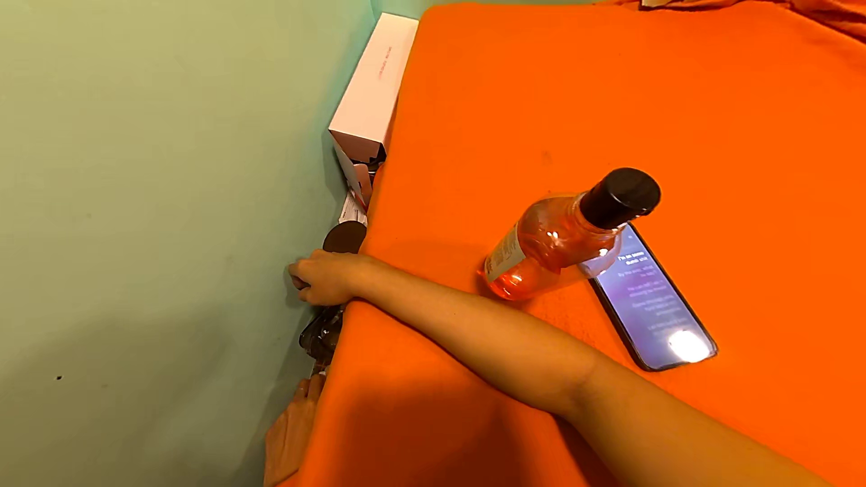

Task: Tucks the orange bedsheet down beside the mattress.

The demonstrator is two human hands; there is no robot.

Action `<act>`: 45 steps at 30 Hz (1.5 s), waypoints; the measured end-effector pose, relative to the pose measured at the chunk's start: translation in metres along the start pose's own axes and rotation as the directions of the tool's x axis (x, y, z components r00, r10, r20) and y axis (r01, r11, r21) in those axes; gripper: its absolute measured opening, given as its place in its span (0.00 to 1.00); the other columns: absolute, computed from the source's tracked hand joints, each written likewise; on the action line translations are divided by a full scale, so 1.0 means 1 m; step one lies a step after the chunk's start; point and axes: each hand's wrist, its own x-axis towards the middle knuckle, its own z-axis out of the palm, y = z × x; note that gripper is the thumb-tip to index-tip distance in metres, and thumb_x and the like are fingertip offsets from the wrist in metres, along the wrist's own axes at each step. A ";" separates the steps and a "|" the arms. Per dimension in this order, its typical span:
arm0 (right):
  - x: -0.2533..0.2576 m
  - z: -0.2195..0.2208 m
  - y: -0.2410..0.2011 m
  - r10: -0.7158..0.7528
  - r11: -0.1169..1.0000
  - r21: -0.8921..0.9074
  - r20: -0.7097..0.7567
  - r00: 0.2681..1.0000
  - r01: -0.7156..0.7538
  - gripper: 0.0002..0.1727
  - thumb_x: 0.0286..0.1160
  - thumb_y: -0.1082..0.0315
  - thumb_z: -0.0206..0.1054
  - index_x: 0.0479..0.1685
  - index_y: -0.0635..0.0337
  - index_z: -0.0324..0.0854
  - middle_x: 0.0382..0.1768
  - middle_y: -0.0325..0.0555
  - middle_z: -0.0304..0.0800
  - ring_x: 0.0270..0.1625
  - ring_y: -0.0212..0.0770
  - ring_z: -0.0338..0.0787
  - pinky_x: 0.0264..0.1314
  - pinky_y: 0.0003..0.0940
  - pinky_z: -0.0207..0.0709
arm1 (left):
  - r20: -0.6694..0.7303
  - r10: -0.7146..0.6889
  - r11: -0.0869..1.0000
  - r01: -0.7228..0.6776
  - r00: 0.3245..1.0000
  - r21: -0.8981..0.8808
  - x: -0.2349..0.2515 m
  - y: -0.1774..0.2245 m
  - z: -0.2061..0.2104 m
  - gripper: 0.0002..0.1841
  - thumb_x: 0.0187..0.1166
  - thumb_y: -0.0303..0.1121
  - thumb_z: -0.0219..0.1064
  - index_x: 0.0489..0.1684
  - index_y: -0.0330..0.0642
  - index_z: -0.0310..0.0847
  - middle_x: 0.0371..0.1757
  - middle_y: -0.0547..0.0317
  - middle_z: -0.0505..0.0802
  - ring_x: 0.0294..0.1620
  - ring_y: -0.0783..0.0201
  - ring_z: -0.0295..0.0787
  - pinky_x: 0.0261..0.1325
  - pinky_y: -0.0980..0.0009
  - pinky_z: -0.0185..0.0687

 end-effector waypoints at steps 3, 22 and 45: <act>0.000 0.000 0.002 0.000 1.000 -0.015 -0.007 1.000 0.000 0.13 0.88 0.65 0.60 0.58 0.64 0.81 0.47 0.56 0.87 0.52 0.53 0.88 0.52 0.54 0.80 | 0.032 -0.035 0.998 0.034 0.999 0.045 0.000 0.007 -0.005 0.15 0.88 0.30 0.57 0.66 0.35 0.81 0.64 0.38 0.89 0.40 0.39 0.94 0.35 0.45 0.87; 0.012 0.000 0.009 0.107 0.949 -0.314 0.307 0.946 -0.005 0.14 0.87 0.60 0.60 0.54 0.50 0.91 0.66 0.45 0.87 0.70 0.50 0.84 0.68 0.63 0.74 | 0.452 -0.143 0.990 0.135 0.880 0.049 0.024 0.017 -0.030 0.20 0.92 0.26 0.42 0.76 0.30 0.71 0.69 0.32 0.85 0.71 0.35 0.82 0.65 0.41 0.77; 0.012 0.001 0.000 0.085 0.921 -0.389 0.200 0.976 -0.001 0.18 0.87 0.68 0.61 0.21 0.56 0.79 0.19 0.43 0.76 0.26 0.43 0.79 0.32 0.47 0.68 | -0.168 -0.194 0.016 -0.168 0.967 -0.986 -0.175 -0.016 -0.005 0.25 0.91 0.31 0.41 0.65 0.36 0.88 0.69 0.58 0.92 0.75 0.70 0.84 0.82 0.68 0.74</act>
